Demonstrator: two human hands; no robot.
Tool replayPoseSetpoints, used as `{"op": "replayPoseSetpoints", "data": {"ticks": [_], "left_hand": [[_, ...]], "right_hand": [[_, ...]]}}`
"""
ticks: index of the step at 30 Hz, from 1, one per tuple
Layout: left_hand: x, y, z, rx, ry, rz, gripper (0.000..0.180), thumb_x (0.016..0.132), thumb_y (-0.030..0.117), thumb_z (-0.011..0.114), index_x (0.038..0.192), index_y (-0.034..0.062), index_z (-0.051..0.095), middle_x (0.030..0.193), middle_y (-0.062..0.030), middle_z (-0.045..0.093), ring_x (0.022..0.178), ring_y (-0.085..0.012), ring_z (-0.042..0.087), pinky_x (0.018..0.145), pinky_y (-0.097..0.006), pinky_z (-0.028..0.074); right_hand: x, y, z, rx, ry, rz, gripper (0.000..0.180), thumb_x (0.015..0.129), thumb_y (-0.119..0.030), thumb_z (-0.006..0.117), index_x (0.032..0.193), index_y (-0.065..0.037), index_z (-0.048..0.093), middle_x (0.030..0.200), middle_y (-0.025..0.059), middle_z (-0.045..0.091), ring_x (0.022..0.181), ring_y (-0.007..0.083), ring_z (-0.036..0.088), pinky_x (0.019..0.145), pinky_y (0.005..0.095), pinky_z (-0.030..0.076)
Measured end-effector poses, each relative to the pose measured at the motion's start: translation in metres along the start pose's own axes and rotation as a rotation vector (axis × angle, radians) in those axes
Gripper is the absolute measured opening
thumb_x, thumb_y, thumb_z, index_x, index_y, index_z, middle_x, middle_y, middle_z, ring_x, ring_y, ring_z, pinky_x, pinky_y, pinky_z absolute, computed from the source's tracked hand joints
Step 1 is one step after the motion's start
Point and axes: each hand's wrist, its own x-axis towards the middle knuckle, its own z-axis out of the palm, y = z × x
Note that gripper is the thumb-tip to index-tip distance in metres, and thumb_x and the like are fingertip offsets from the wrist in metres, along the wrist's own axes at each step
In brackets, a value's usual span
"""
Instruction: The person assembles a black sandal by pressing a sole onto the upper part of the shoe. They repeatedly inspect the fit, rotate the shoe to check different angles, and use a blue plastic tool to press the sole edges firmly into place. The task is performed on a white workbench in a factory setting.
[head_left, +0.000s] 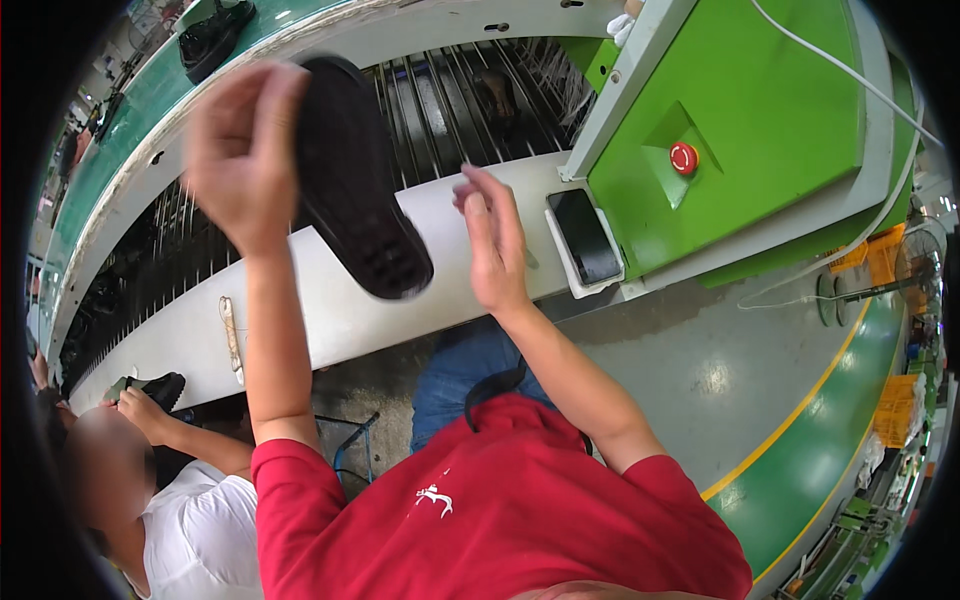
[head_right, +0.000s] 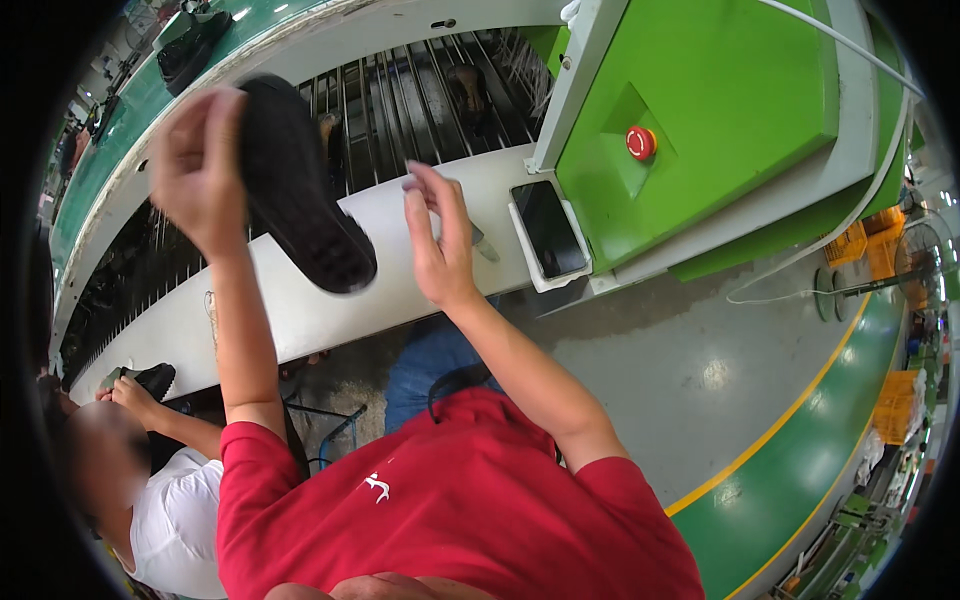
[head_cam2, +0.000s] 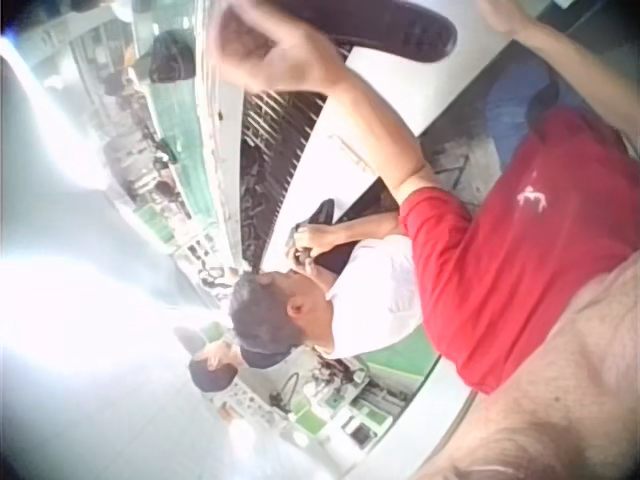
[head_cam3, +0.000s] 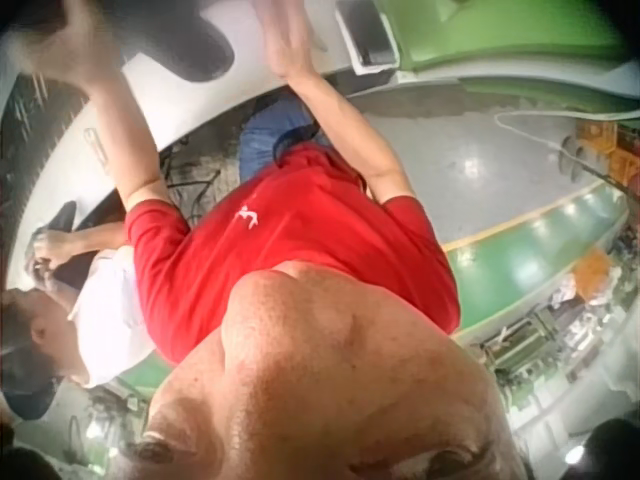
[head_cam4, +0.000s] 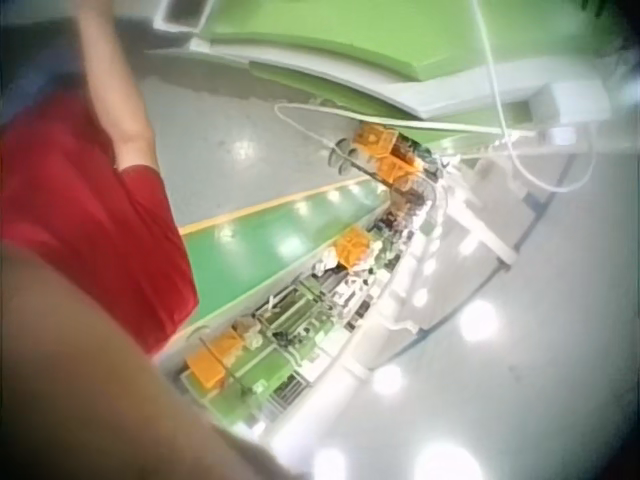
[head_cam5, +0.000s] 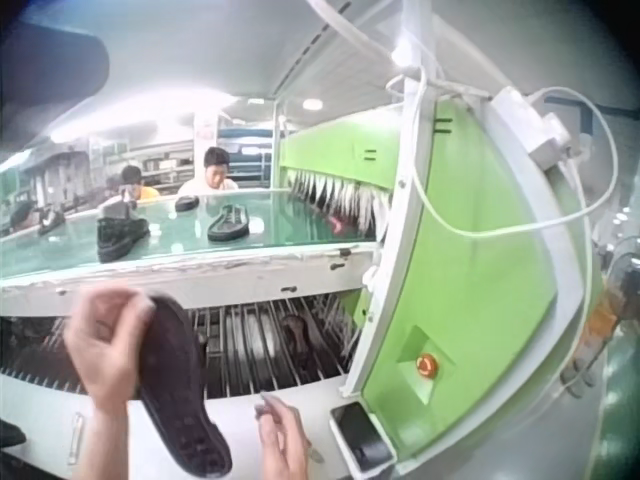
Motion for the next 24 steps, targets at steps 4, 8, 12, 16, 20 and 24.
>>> {"op": "replayPoseSetpoints", "data": {"ticks": [4, 8, 12, 16, 20, 24], "left_hand": [[-0.079, -0.031, 0.012, -0.098, -0.221, -0.153, 0.02, 0.094, -0.003, 0.084, 0.112, -0.0025, 0.076, 0.112, -0.013, 0.082, 0.093, -0.0138, 0.078, 0.086, -0.027, 0.063], [-0.117, -0.035, 0.03, -0.064, -0.075, -0.072, 0.021, 0.1, -0.003, 0.075, 0.121, -0.0011, 0.077, 0.122, -0.0147, 0.079, 0.113, -0.0228, 0.075, 0.096, -0.032, 0.06], [-0.15, -0.022, 0.024, 0.051, -0.009, -0.185, 0.032, 0.116, 0.016, 0.055, 0.138, -0.0001, 0.071, 0.126, -0.0124, 0.073, 0.11, -0.0194, 0.068, 0.098, -0.03, 0.053], [-0.178, 0.014, -0.001, 0.177, -0.05, -0.185, 0.043, 0.12, 0.027, 0.047, 0.142, -0.0044, 0.066, 0.124, -0.0127, 0.071, 0.105, -0.0177, 0.067, 0.094, -0.031, 0.053], [-0.213, 0.045, -0.034, 0.189, -0.19, -0.217, 0.044, 0.12, 0.026, 0.048, 0.138, -0.01, 0.066, 0.105, -0.0144, 0.07, 0.093, -0.0189, 0.066, 0.085, -0.031, 0.053], [-0.243, 0.056, -0.044, 0.161, -0.237, -0.566, 0.039, 0.117, 0.02, 0.054, 0.134, -0.0106, 0.071, 0.117, -0.0166, 0.076, 0.105, -0.0189, 0.07, 0.095, -0.031, 0.054]], "right_hand": [[0.029, 0.012, 0.031, 0.12, -0.072, 0.08, 0.049, 0.118, -0.036, 0.053, 0.151, 0.0, 0.055, 0.132, 0.0136, 0.065, 0.113, 0.0206, 0.063, 0.102, 0.0339, 0.05], [0.034, 0.006, 0.053, 0.225, 0.031, 0.11, 0.045, 0.116, -0.04, 0.056, 0.134, 0.002, 0.058, 0.114, 0.0117, 0.068, 0.1, 0.0197, 0.062, 0.092, 0.036, 0.051], [0.014, 0.018, 0.056, 0.025, 0.097, -0.243, 0.039, 0.113, -0.033, 0.062, 0.129, 0.003, 0.061, 0.11, 0.0143, 0.064, 0.095, 0.0244, 0.062, 0.088, 0.0355, 0.051], [-0.015, -0.002, 0.025, 0.04, -0.075, -0.223, 0.04, 0.11, -0.033, 0.066, 0.125, 0.004, 0.065, 0.108, 0.0152, 0.062, 0.092, 0.0242, 0.06, 0.084, 0.0338, 0.05], [-0.053, -0.02, -0.009, -0.004, -0.184, -0.069, 0.036, 0.113, -0.032, 0.062, 0.114, 0.003, 0.07, 0.089, 0.0089, 0.06, 0.076, 0.0189, 0.055, 0.07, 0.0322, 0.046], [-0.088, -0.011, -0.021, -0.067, -0.238, 0.237, 0.035, 0.115, -0.028, 0.06, 0.099, 0.002, 0.065, 0.082, 0.0069, 0.056, 0.071, 0.0166, 0.05, 0.066, 0.0327, 0.043]]}}
